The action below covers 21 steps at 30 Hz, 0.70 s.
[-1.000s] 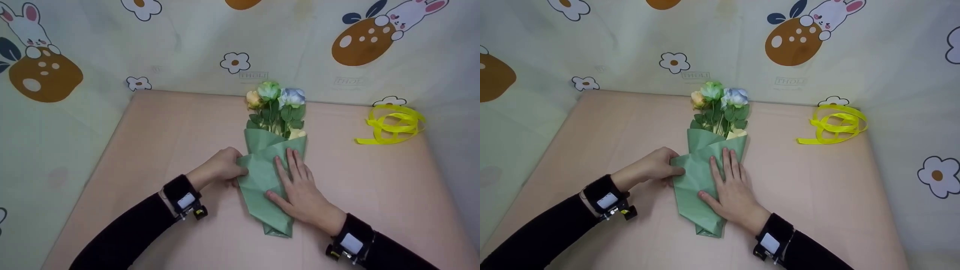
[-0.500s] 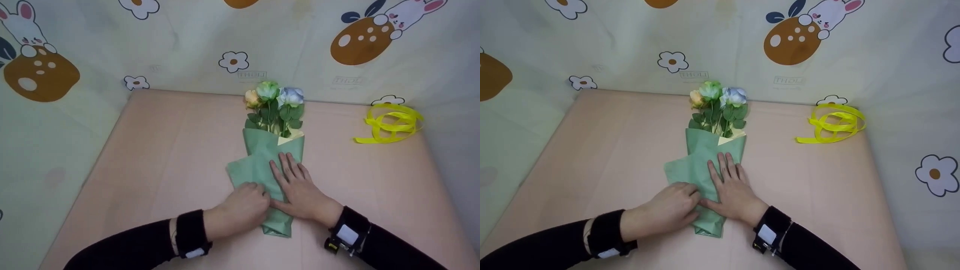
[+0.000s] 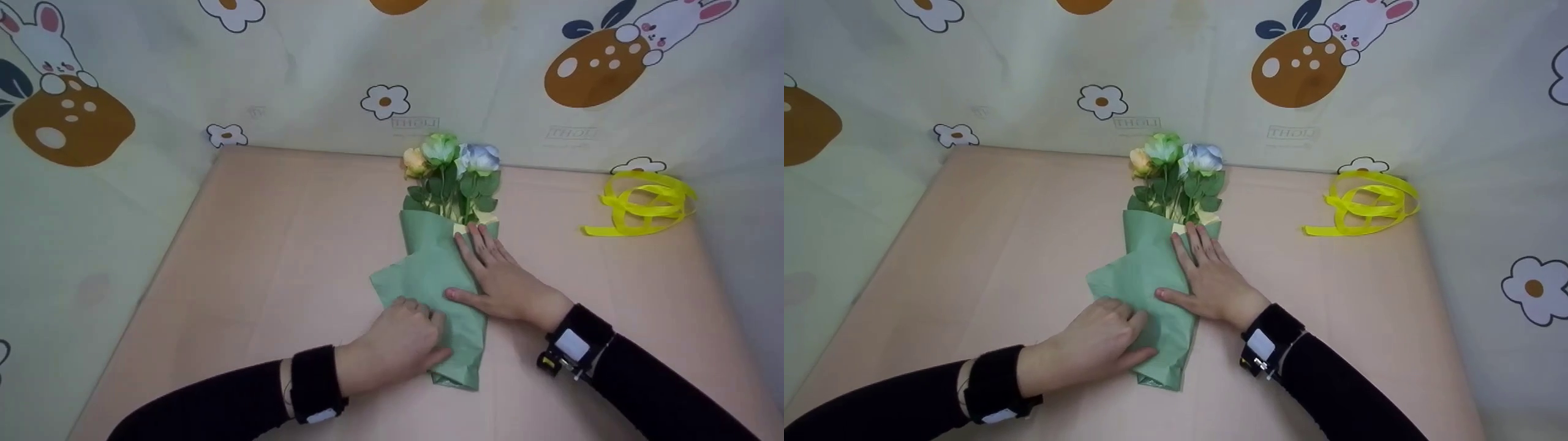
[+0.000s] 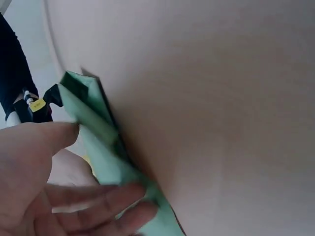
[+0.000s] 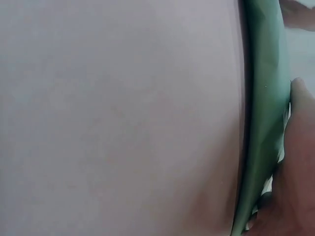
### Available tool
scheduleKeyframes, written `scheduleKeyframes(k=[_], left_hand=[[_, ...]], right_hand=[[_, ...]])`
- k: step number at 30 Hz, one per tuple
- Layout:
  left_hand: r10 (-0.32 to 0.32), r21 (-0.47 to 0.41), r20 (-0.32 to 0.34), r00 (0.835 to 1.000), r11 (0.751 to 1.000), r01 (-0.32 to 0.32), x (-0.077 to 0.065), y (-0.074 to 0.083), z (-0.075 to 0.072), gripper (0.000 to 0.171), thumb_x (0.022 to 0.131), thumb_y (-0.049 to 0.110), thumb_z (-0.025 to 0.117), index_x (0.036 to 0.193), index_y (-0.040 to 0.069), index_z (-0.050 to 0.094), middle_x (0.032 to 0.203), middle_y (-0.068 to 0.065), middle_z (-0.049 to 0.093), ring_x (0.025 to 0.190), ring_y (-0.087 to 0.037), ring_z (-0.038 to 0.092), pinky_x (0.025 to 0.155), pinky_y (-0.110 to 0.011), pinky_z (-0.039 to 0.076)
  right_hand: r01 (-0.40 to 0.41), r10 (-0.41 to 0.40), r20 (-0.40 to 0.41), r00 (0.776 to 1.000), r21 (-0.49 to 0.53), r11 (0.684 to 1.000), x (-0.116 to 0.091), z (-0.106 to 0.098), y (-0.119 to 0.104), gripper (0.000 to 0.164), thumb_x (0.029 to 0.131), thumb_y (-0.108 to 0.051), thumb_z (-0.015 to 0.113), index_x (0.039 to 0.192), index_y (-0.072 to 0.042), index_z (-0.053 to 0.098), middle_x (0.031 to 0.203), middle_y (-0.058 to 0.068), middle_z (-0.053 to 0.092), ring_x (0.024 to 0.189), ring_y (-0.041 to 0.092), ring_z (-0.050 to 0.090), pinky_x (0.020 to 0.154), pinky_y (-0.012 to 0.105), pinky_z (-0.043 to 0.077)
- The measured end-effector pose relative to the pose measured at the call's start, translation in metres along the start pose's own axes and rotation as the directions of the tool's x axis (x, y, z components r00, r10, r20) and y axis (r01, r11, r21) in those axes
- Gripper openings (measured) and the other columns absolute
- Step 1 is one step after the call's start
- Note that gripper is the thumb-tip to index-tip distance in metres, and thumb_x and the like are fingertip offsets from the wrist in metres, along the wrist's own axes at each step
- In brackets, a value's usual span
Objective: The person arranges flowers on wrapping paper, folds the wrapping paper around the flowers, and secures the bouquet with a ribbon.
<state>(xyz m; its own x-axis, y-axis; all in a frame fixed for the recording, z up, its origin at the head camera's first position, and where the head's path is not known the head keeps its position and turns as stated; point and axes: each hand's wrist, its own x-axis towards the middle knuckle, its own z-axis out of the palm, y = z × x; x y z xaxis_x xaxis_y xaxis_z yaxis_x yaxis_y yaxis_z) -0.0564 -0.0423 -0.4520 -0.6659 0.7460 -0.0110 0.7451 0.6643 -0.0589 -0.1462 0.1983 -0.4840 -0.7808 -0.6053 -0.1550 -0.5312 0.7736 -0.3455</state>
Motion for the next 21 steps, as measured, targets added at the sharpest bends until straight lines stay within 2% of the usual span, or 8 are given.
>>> scheduleKeyframes(k=[2,4,7,9,11,12,14,21], left_hand=[[-0.084,-0.009,-0.014,0.996,0.996,0.084,0.004,-0.008,0.002,0.059,0.108,0.057,0.063,0.127,0.001,0.071,0.111,-0.014,0.072,0.101,-0.026,0.070,0.086,-0.039,0.061],[-0.195,-0.031,-0.013,0.981,0.980,0.195,0.011,-0.021,0.003,0.074,0.107,0.061,0.060,0.147,-0.002,0.059,0.135,-0.024,0.064,0.120,-0.037,0.066,0.098,-0.048,0.059],[-0.354,-0.168,0.027,0.935,0.920,0.353,0.021,-0.042,0.006,0.082,0.108,0.057,0.063,0.155,-0.008,0.045,0.137,-0.034,0.060,0.121,-0.047,0.064,0.100,-0.056,0.058],[-0.420,-0.285,0.040,0.907,0.865,0.413,0.024,-0.055,0.007,0.066,0.109,0.041,0.067,0.144,-0.012,0.049,0.120,-0.033,0.065,0.107,-0.046,0.068,0.091,-0.056,0.059],[-0.452,-0.400,0.044,0.891,0.809,0.431,0.024,-0.063,0.007,0.040,0.108,0.021,0.066,0.126,-0.013,0.053,0.099,-0.028,0.067,0.090,-0.044,0.069,0.079,-0.055,0.060],[-0.455,-0.432,0.026,0.890,0.798,0.420,0.023,-0.068,0.014,0.027,0.106,0.013,0.062,0.118,-0.010,0.054,0.092,-0.025,0.065,0.083,-0.041,0.068,0.072,-0.054,0.059],[-0.463,-0.481,0.033,0.886,0.770,0.420,0.020,-0.072,0.014,0.012,0.102,0.002,0.059,0.106,-0.006,0.053,0.082,-0.020,0.062,0.074,-0.038,0.066,0.067,-0.054,0.058],[-0.448,-0.498,0.124,0.886,0.744,0.446,0.013,-0.072,0.011,0.012,0.100,-0.002,0.060,0.109,-0.006,0.053,0.078,-0.016,0.060,0.073,-0.035,0.065,0.068,-0.052,0.059]], right_hand=[[0.015,-0.015,-0.002,1.000,0.007,1.000,0.002,0.000,-0.001,0.105,0.107,-0.072,0.051,0.175,-0.008,0.002,0.179,0.025,-0.012,0.166,0.042,-0.011,0.133,0.062,0.008],[0.032,-0.032,-0.016,0.999,0.006,0.999,0.003,0.001,-0.002,0.104,0.108,-0.070,0.052,0.175,-0.008,0.003,0.179,0.026,-0.012,0.166,0.043,-0.011,0.133,0.062,0.008],[0.053,-0.053,-0.029,0.998,0.011,0.999,0.003,0.003,-0.002,0.103,0.108,-0.066,0.054,0.175,-0.007,0.003,0.179,0.027,-0.012,0.166,0.044,-0.010,0.132,0.063,0.008],[0.063,-0.062,-0.035,0.997,0.013,0.998,0.003,0.003,-0.003,0.102,0.109,-0.064,0.054,0.175,-0.006,0.003,0.179,0.027,-0.012,0.166,0.044,-0.010,0.132,0.064,0.009],[0.069,-0.068,-0.039,0.997,0.009,0.998,0.004,0.003,-0.003,0.101,0.110,-0.063,0.054,0.175,-0.005,0.003,0.179,0.028,-0.012,0.166,0.045,-0.010,0.132,0.064,0.009],[0.071,-0.071,-0.042,0.997,0.006,0.997,0.004,0.002,-0.003,0.101,0.110,-0.063,0.054,0.175,-0.005,0.003,0.179,0.028,-0.012,0.166,0.045,-0.010,0.132,0.063,0.008],[0.076,-0.076,-0.049,0.996,-0.001,0.997,0.005,0.001,-0.004,0.101,0.110,-0.063,0.054,0.175,-0.005,0.004,0.179,0.028,-0.012,0.166,0.045,-0.010,0.132,0.063,0.008],[0.079,-0.080,-0.038,0.996,-0.014,0.997,0.010,-0.001,-0.001,0.102,0.109,-0.064,0.055,0.174,-0.004,0.003,0.179,0.029,-0.012,0.166,0.045,-0.011,0.132,0.064,0.007]])
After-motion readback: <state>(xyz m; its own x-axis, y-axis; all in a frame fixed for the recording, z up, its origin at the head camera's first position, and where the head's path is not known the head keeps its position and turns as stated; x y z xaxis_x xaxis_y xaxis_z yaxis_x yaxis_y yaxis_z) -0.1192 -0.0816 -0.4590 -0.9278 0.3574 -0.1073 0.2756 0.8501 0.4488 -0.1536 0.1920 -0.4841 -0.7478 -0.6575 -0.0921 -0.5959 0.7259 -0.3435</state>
